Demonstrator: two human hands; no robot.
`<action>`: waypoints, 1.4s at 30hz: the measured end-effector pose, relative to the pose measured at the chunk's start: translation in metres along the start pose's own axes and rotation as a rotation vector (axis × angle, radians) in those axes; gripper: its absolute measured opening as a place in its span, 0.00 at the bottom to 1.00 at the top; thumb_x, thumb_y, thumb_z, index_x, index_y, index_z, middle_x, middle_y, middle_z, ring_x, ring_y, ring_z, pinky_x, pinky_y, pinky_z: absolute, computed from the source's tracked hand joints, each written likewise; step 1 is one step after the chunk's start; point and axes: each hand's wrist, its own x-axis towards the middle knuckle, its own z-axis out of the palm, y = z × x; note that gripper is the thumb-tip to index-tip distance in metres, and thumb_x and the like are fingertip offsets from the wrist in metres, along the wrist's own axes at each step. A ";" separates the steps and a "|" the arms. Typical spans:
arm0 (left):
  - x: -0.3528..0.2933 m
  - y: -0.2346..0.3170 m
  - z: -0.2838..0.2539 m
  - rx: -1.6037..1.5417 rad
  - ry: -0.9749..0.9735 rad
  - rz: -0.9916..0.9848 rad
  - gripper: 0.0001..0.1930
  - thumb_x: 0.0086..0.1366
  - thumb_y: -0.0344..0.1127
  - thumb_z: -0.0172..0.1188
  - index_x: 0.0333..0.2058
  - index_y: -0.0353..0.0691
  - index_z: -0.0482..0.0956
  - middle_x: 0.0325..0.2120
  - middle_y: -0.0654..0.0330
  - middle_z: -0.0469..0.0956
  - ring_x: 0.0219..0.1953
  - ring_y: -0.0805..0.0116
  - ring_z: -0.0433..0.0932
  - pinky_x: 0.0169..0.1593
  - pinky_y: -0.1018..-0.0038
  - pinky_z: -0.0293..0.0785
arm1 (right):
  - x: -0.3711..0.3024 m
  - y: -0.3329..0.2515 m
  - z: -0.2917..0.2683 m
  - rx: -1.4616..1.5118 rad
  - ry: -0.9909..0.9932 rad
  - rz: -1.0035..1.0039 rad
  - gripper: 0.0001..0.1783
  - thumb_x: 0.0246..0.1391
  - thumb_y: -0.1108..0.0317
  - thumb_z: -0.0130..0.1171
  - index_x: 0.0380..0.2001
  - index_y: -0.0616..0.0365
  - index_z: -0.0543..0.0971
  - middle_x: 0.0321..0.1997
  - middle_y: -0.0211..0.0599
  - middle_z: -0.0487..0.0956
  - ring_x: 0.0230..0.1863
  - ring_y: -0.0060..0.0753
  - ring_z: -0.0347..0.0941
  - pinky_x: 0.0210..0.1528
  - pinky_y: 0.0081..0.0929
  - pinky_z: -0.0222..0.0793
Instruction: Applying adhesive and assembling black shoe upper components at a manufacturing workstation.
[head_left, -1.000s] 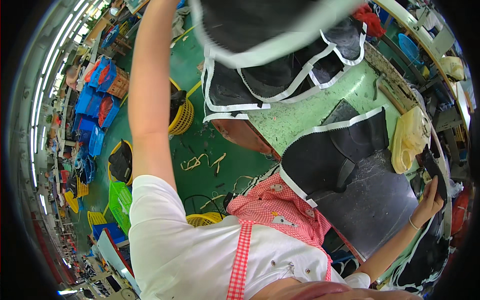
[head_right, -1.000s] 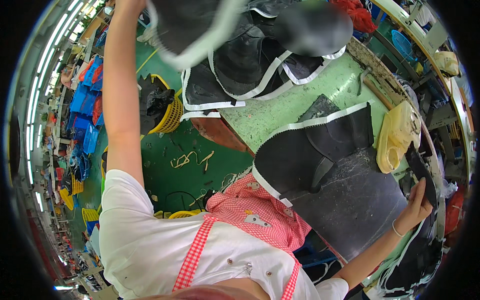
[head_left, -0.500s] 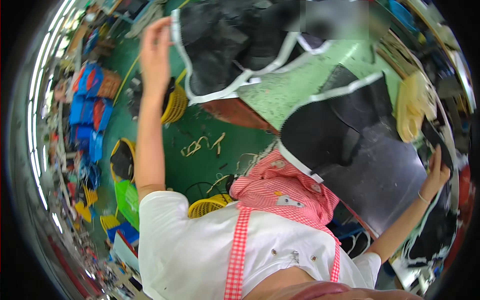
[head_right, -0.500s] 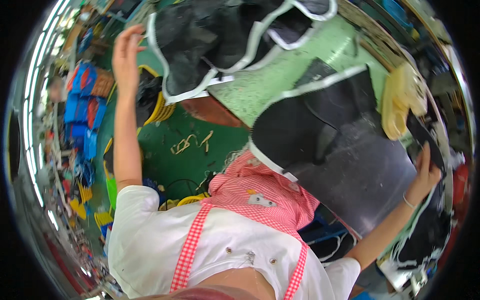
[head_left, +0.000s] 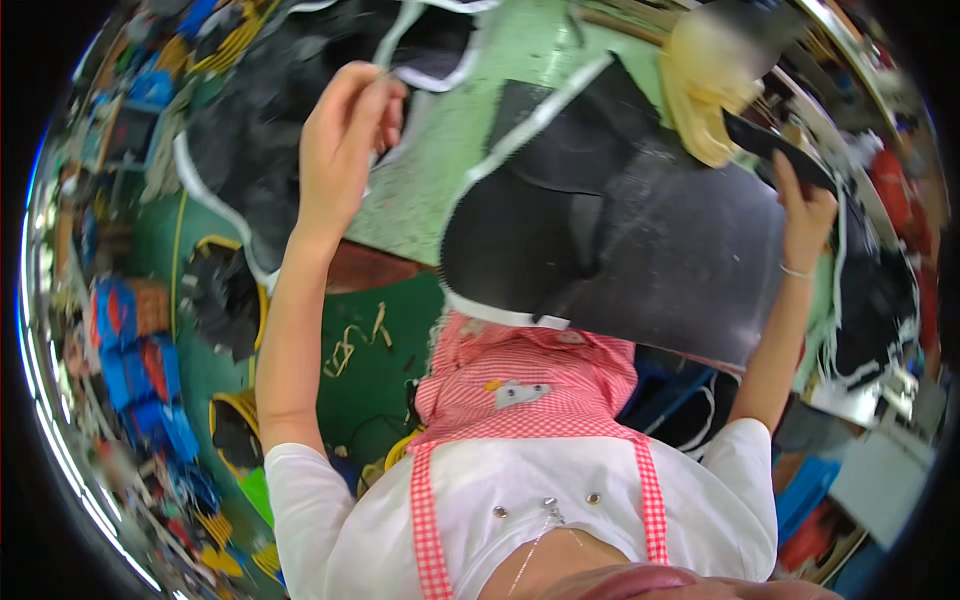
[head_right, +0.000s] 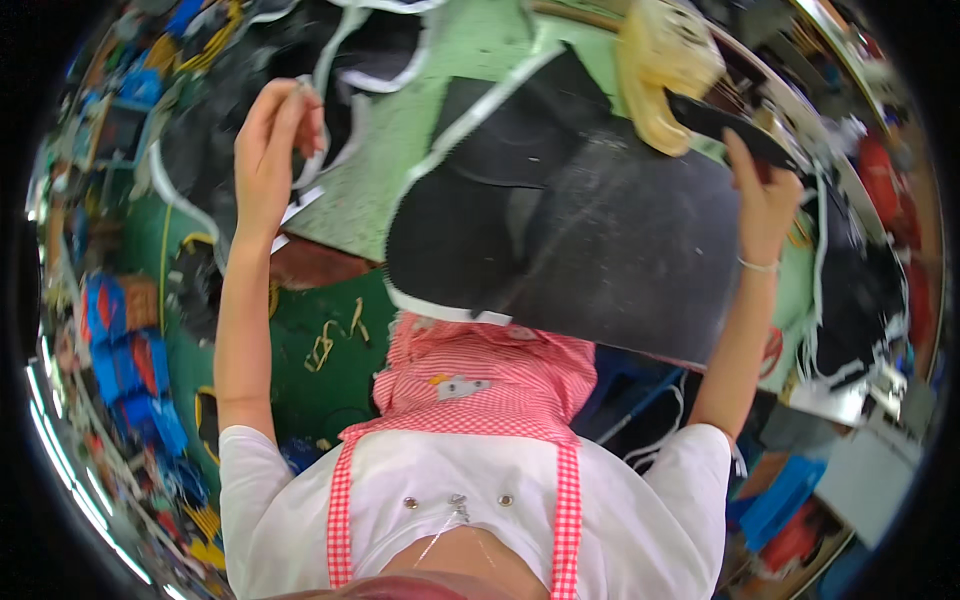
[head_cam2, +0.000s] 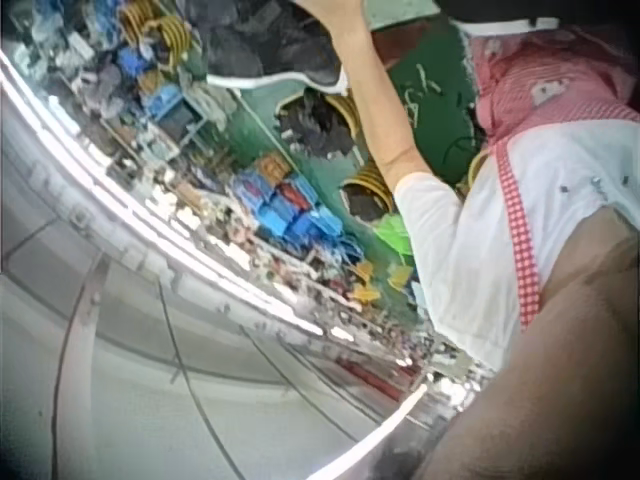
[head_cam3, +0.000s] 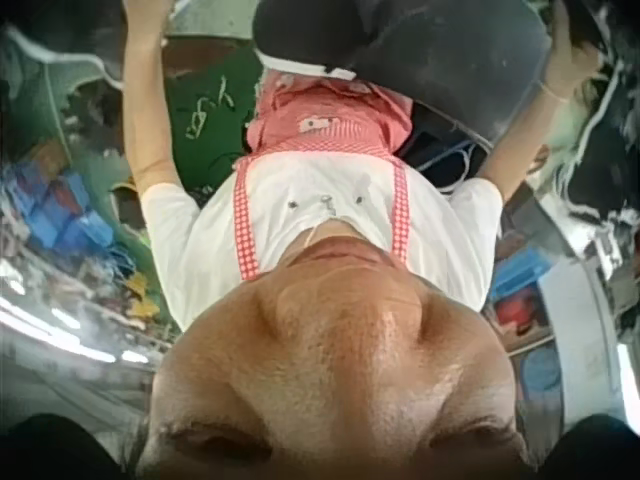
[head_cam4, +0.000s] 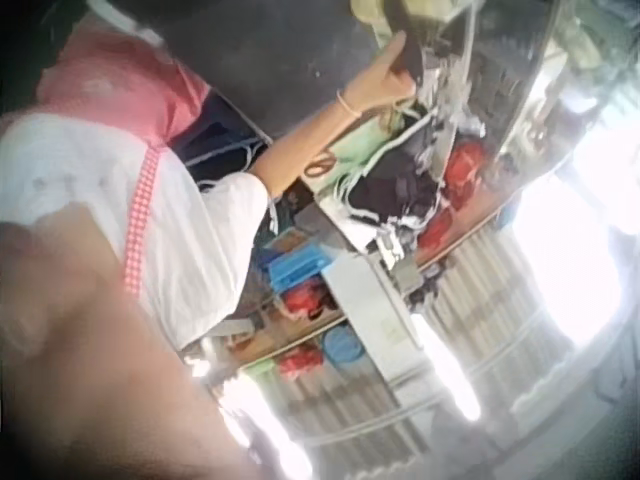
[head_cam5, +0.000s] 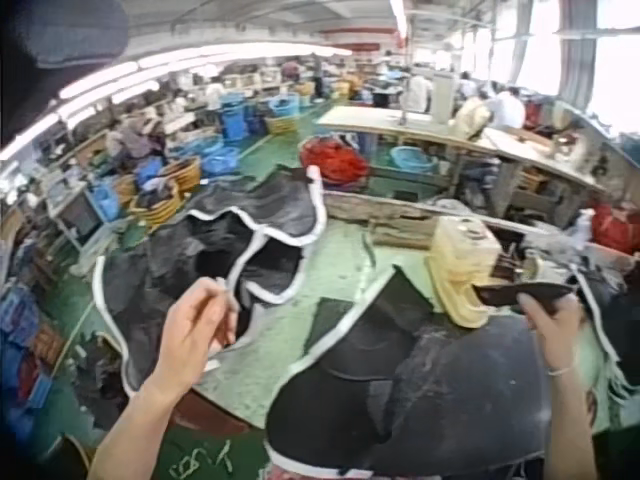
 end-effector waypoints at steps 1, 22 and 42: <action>0.019 -0.006 0.029 -0.015 -0.072 0.036 0.14 0.78 0.41 0.53 0.37 0.38 0.78 0.21 0.69 0.71 0.25 0.82 0.70 0.30 0.83 0.62 | -0.001 0.004 0.001 -0.026 0.061 -0.043 0.16 0.58 0.57 0.72 0.37 0.61 0.87 0.21 0.24 0.74 0.25 0.15 0.65 0.30 0.21 0.62; 0.017 0.025 0.258 -0.479 -0.704 -0.268 0.30 0.80 0.54 0.48 0.20 0.39 0.73 0.15 0.68 0.69 0.18 0.81 0.67 0.23 0.81 0.61 | -0.053 -0.021 0.012 0.930 -0.392 0.158 0.17 0.69 0.70 0.58 0.58 0.61 0.80 0.36 0.27 0.82 0.26 0.10 0.67 0.26 0.12 0.63; -0.108 0.038 0.247 0.032 -0.899 -0.032 0.28 0.80 0.49 0.48 0.23 0.35 0.76 0.14 0.61 0.71 0.17 0.70 0.72 0.25 0.69 0.66 | -0.191 -0.026 -0.030 0.751 -0.408 0.405 0.10 0.69 0.64 0.60 0.40 0.61 0.80 0.26 0.25 0.78 0.21 0.11 0.68 0.23 0.11 0.63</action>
